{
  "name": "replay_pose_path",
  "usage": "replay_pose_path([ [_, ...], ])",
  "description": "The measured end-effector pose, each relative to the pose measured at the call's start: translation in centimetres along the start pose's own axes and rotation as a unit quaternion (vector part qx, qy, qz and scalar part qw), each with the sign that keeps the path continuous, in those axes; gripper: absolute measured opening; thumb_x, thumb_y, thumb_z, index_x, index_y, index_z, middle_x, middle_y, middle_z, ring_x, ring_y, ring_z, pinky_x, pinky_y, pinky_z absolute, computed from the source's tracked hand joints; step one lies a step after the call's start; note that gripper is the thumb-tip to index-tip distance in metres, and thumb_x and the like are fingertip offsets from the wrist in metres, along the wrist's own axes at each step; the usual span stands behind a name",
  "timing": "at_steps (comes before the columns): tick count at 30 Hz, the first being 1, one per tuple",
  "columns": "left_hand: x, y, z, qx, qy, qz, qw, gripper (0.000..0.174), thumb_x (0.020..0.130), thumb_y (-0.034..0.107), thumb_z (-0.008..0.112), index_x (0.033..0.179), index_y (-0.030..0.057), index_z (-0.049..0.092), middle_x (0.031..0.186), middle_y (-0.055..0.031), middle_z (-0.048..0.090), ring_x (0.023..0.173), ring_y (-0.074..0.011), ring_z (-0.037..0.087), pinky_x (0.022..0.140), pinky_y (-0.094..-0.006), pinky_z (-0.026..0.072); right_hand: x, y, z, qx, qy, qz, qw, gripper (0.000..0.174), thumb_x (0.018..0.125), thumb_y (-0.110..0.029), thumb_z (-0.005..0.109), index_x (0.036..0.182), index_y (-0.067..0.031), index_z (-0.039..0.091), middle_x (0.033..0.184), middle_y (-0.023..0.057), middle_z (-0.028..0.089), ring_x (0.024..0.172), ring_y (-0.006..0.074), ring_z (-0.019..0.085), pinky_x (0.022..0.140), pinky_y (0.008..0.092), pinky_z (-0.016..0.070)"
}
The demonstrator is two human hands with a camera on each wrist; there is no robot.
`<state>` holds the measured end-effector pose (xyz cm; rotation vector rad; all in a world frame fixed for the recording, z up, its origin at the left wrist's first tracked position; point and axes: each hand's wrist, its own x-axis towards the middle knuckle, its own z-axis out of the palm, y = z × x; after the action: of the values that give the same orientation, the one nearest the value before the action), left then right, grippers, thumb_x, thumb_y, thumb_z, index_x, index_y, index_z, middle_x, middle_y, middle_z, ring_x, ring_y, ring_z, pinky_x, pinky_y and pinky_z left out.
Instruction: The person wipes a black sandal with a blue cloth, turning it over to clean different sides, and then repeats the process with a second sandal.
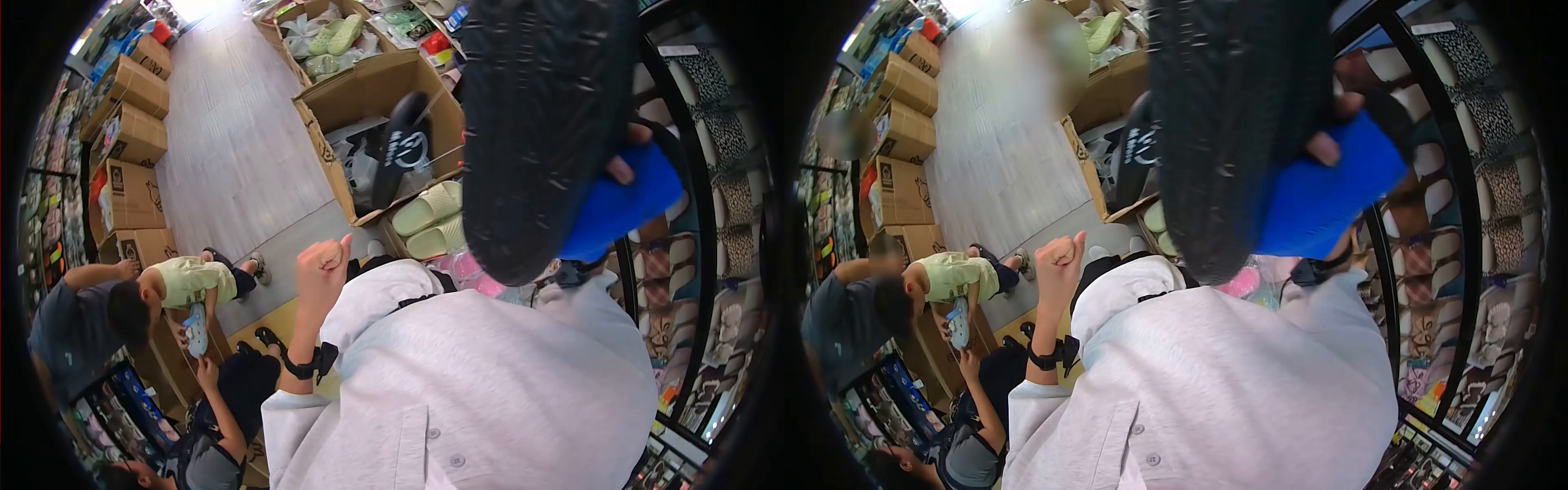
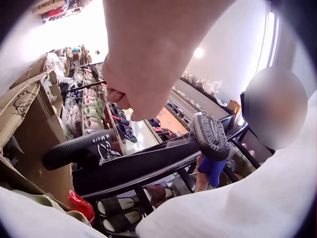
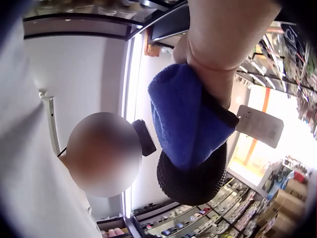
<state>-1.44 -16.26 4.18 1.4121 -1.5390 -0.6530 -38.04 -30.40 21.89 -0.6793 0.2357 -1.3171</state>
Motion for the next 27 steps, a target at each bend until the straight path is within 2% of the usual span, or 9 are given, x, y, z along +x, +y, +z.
replay_pose_path([
  [1, 0.3, -0.1, 0.1, -0.028, -0.019, 0.002, 0.999, 0.055, 0.102, 0.0, 0.076, 0.079, 0.0025, 0.026, 0.071, -0.0071, 0.021, 0.067, -0.0171, 0.019, 0.056, -0.0377, 0.0188, -0.7, -1.6, -0.3, -0.023, 0.015, -0.02, 0.999, 0.072, 0.112, -0.066, 0.048, 0.135, -0.0014, 0.069, 0.107, 0.0147, 0.079, 0.093, 0.0266, 0.077, 0.084, 0.041, 0.0647],
  [7, 1.5, 0.3, 1.7, -0.131, -0.15, -0.05, 0.979, 0.054, 0.1, 0.002, 0.078, 0.08, 0.0005, 0.028, 0.071, -0.014, 0.026, 0.067, -0.0291, 0.023, 0.055, -0.0391, 0.0296, -7.2, -8.2, -1.1, -0.151, 0.136, -0.077, 0.976, 0.068, 0.114, -0.062, 0.047, 0.135, -0.001, 0.069, 0.106, 0.0138, 0.079, 0.09, 0.0241, 0.076, 0.082, 0.0387, 0.0644],
  [13, 3.1, 0.9, 3.1, -0.078, -0.259, -0.024, 0.962, 0.045, 0.1, 0.01, 0.08, 0.076, -0.0001, 0.043, 0.069, -0.0148, 0.046, 0.062, -0.0293, 0.041, 0.059, -0.0417, 0.0389, -13.2, -9.5, -0.7, -0.232, 0.285, -0.049, 0.929, 0.065, 0.116, -0.058, 0.046, 0.136, -0.0006, 0.069, 0.104, 0.0129, 0.078, 0.088, 0.0216, 0.076, 0.081, 0.0365, 0.064],
  [16, 3.8, 0.6, 3.8, -0.081, -0.316, -0.013, 0.945, 0.029, 0.101, 0.015, 0.08, 0.089, 0.001, 0.058, 0.081, -0.0116, 0.066, 0.076, -0.0284, 0.064, 0.07, -0.0405, 0.0506, -13.9, -8.0, 0.0, -0.266, 0.35, 0.034, 0.897, 0.063, 0.114, -0.057, 0.053, 0.137, 0.0, 0.069, 0.116, 0.0091, 0.079, 0.099, 0.0198, 0.076, 0.092, 0.0337, 0.0613],
  [19, 5.1, 1.6, 4.7, -0.158, -0.375, -0.049, 0.912, 0.024, 0.103, 0.018, 0.077, 0.114, -0.0006, 0.065, 0.101, -0.0147, 0.076, 0.098, -0.0276, 0.074, 0.088, -0.0383, 0.0573, -17.0, -6.7, -5.9, -0.307, 0.411, 0.092, 0.853, 0.047, 0.106, -0.042, 0.075, 0.134, -0.0042, 0.073, 0.119, 0.0067, 0.079, 0.102, 0.0173, 0.076, 0.093, 0.0338, 0.061],
  [21, 5.9, 0.9, 6.3, -0.167, -0.436, -0.069, 0.882, 0.038, 0.108, 0.026, 0.073, 0.134, 0.0006, 0.061, 0.119, -0.0152, 0.076, 0.111, -0.0258, 0.072, 0.1, -0.0382, 0.0545, -18.9, -4.4, -11.9, -0.316, 0.435, 0.144, 0.831, 0.045, 0.101, -0.035, 0.083, 0.133, -0.0053, 0.073, 0.119, 0.0052, 0.078, 0.102, 0.0153, 0.075, 0.091, 0.0317, 0.0605],
  [25, 6.5, -2.4, 12.1, -0.27, -0.535, -0.177, 0.781, 0.063, 0.113, 0.038, 0.065, 0.163, 0.0061, 0.042, 0.148, -0.0168, 0.066, 0.132, -0.0254, 0.065, 0.115, -0.039, 0.0485, -18.0, 4.0, -11.9, -0.433, 0.4, 0.218, 0.778, 0.054, 0.099, -0.039, 0.086, 0.134, -0.0014, 0.072, 0.117, 0.0023, 0.077, 0.099, 0.0137, 0.072, 0.087, 0.0311, 0.0595],
  [26, 6.2, -4.2, 14.2, -0.263, -0.563, -0.186, 0.761, 0.075, 0.114, 0.046, 0.062, 0.172, 0.0089, 0.031, 0.157, -0.0176, 0.059, 0.141, -0.0258, 0.059, 0.12, -0.0402, 0.0442, -18.3, 5.9, -12.2, -0.485, 0.366, 0.236, 0.758, 0.053, 0.097, -0.04, 0.087, 0.13, -0.0001, 0.074, 0.114, 0.0029, 0.078, 0.098, 0.0135, 0.072, 0.087, 0.0323, 0.0596],
  [27, 6.0, -5.0, 15.7, -0.235, -0.576, -0.19, 0.76, 0.076, 0.114, 0.047, 0.062, 0.172, 0.0091, 0.031, 0.157, -0.0176, 0.059, 0.142, -0.0258, 0.058, 0.12, -0.0405, 0.0438, -18.6, 7.3, -13.3, -0.53, 0.309, 0.247, 0.75, 0.053, 0.096, -0.041, 0.087, 0.126, 0.0006, 0.075, 0.11, 0.0048, 0.079, 0.097, 0.015, 0.074, 0.087, 0.0339, 0.0597],
])
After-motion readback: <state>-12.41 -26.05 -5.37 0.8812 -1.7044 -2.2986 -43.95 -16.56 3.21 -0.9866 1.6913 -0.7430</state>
